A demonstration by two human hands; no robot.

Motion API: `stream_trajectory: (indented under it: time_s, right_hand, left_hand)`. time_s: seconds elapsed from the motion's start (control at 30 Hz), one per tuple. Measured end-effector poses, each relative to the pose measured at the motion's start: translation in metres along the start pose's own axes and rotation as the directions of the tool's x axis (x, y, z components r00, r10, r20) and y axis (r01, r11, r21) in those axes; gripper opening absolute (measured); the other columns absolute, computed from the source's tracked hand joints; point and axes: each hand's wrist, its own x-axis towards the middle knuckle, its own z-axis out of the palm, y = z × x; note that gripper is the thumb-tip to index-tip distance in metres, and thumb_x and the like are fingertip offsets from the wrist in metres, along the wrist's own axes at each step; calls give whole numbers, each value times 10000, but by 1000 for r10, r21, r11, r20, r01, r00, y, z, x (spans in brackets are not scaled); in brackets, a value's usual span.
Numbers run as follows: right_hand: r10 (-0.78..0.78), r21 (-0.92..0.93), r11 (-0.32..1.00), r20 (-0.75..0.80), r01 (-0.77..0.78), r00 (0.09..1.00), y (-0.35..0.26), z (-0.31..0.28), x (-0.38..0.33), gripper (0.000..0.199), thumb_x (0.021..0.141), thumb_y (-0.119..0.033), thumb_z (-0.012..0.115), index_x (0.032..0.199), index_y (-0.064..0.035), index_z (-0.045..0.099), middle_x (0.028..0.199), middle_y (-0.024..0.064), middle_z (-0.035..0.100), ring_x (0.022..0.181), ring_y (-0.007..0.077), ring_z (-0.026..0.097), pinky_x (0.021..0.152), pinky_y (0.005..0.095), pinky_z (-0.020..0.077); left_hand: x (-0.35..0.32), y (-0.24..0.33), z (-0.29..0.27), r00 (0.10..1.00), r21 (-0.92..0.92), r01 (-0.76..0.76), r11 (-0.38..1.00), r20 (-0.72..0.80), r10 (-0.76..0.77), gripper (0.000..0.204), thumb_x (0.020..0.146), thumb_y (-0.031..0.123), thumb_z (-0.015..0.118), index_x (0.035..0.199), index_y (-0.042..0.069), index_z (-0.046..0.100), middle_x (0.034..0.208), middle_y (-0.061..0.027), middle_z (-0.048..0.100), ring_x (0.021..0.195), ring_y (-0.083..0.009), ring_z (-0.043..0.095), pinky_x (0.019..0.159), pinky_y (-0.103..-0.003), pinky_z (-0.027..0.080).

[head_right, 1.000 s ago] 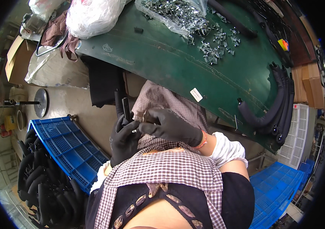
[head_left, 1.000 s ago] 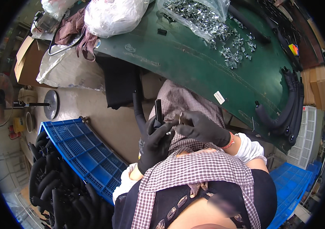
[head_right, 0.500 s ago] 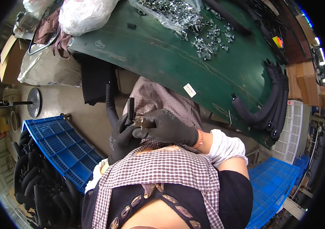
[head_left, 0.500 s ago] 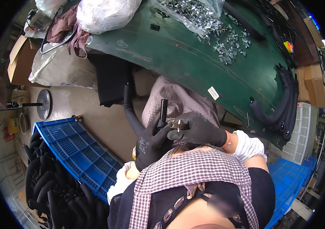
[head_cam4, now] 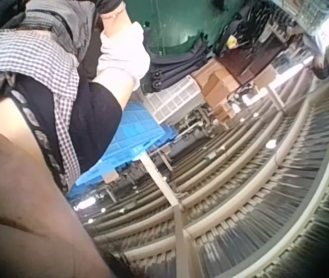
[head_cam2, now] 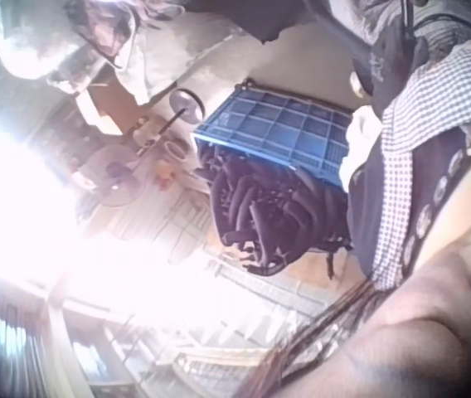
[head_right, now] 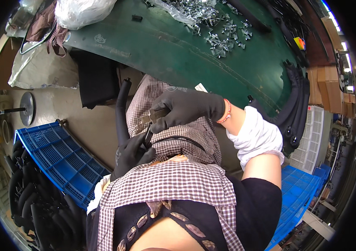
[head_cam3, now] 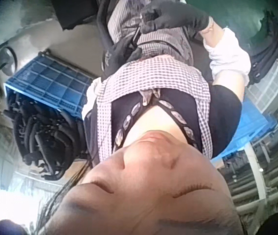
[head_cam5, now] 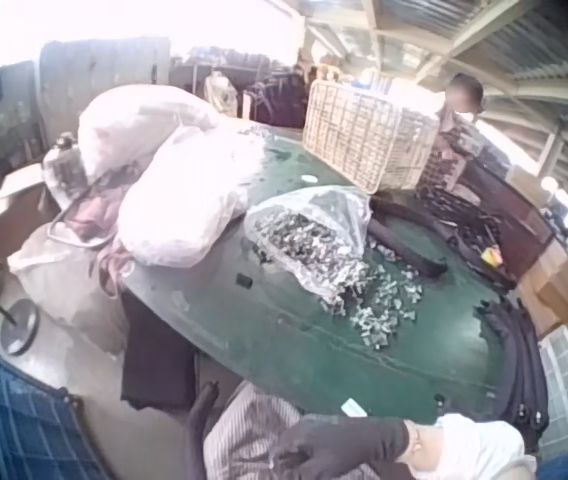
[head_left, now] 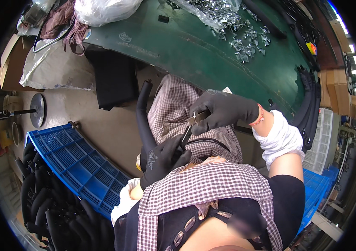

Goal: The person repeatedly picks up black rubber hoses and metal clips from a green workbench, inserts the clips into the hose ends, and places the finished hoses back on the table. The person handles the hoses and clips one at a time throughout the clip.

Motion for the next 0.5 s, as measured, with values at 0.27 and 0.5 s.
stream_trajectory:
  time_s: [0.27,0.5]
  right_hand:
    - [245,313,871,390,-378,887,-5,-11,23,220,777,-179,760,704,-2,652,559,-13,547,495,65,491,451,241,357]
    - [295,107,911,509,-399,809,1,-9,32,262,773,-209,770,663,-28,615,535,-36,484,485,60,416,453,260,322]
  left_hand:
    - [-6,-13,7,999,35,-31,999,-39,32,400,795,85,680,1185,35,602,747,-104,605,619,-201,599,556,-319,467]
    - [-2,-6,3,991,81,-129,988,29,127,363,803,72,669,1157,24,605,728,-109,612,608,-237,612,542,-341,465]
